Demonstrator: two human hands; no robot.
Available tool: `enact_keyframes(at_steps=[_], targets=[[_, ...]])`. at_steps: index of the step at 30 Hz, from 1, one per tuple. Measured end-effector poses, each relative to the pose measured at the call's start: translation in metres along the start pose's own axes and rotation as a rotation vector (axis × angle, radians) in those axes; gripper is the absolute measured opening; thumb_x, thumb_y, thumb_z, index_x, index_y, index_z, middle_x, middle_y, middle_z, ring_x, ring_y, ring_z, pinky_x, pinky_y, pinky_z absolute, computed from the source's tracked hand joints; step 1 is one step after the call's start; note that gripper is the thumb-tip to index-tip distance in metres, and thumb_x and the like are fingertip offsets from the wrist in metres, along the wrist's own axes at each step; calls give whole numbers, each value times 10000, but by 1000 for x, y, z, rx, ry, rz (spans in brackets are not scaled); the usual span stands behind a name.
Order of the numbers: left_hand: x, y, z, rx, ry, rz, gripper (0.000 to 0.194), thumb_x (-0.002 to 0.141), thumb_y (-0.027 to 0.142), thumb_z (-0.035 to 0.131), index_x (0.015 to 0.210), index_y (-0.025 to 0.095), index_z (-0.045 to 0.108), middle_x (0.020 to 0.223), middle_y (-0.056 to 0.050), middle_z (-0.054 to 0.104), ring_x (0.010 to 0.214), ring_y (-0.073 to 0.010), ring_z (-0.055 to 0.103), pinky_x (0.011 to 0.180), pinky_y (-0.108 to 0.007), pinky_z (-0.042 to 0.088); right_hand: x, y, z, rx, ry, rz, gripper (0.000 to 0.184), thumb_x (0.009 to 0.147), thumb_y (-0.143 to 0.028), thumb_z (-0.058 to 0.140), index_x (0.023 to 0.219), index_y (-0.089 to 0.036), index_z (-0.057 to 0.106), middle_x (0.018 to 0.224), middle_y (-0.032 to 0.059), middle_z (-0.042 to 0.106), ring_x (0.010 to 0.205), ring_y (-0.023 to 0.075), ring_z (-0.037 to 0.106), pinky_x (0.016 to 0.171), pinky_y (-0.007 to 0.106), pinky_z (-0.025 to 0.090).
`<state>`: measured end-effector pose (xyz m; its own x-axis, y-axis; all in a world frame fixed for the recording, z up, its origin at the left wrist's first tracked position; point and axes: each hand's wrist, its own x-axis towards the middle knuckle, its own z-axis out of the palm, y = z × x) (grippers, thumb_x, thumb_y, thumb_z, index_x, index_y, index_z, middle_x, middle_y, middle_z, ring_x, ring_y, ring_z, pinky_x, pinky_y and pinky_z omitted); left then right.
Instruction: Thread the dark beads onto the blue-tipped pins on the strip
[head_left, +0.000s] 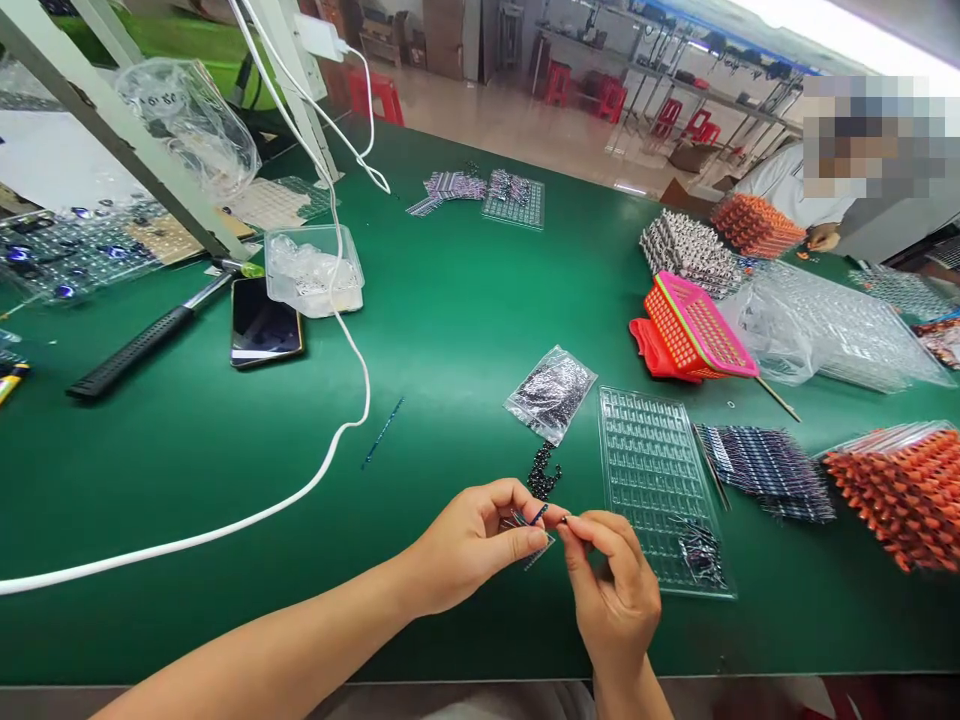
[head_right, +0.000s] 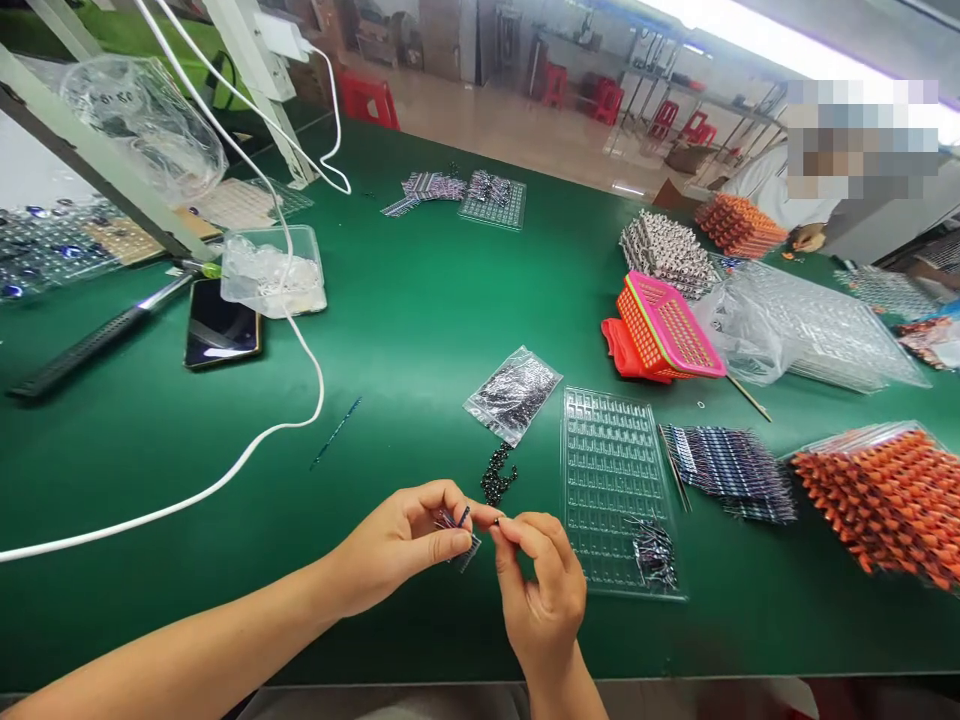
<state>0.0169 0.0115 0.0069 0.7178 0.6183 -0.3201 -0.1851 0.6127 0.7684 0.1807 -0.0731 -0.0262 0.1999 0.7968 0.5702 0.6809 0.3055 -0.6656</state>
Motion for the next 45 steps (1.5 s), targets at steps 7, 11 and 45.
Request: enact_keyframes(at_steps=[7,11,45], targets=[[1,0,0,25,19,-6,316,733,358,812,784,159,570,1060,-91,724,892,-150,616,770,-277,457,1,-2,0,-36,-15,-27,320,849,-9,639,1081,-228,621,904,39,664,801,161,653,668,293,548],[0,0,0,26,9,4,297,748,341,802,790,155,575,1070,-94,719,929,-157,614,790,-278,460,1,-2,0,-41,-11,-17,284,850,-33,650,1048,-234,621,890,32,671,783,163,660,659,292,548],[0,3,-6,66,-37,-21,391,729,417,803,802,151,525,863,-54,661,728,-121,519,716,-303,412,3,-1,4,-29,-22,-101,286,829,6,646,1027,-191,582,875,37,637,746,133,622,629,255,537]])
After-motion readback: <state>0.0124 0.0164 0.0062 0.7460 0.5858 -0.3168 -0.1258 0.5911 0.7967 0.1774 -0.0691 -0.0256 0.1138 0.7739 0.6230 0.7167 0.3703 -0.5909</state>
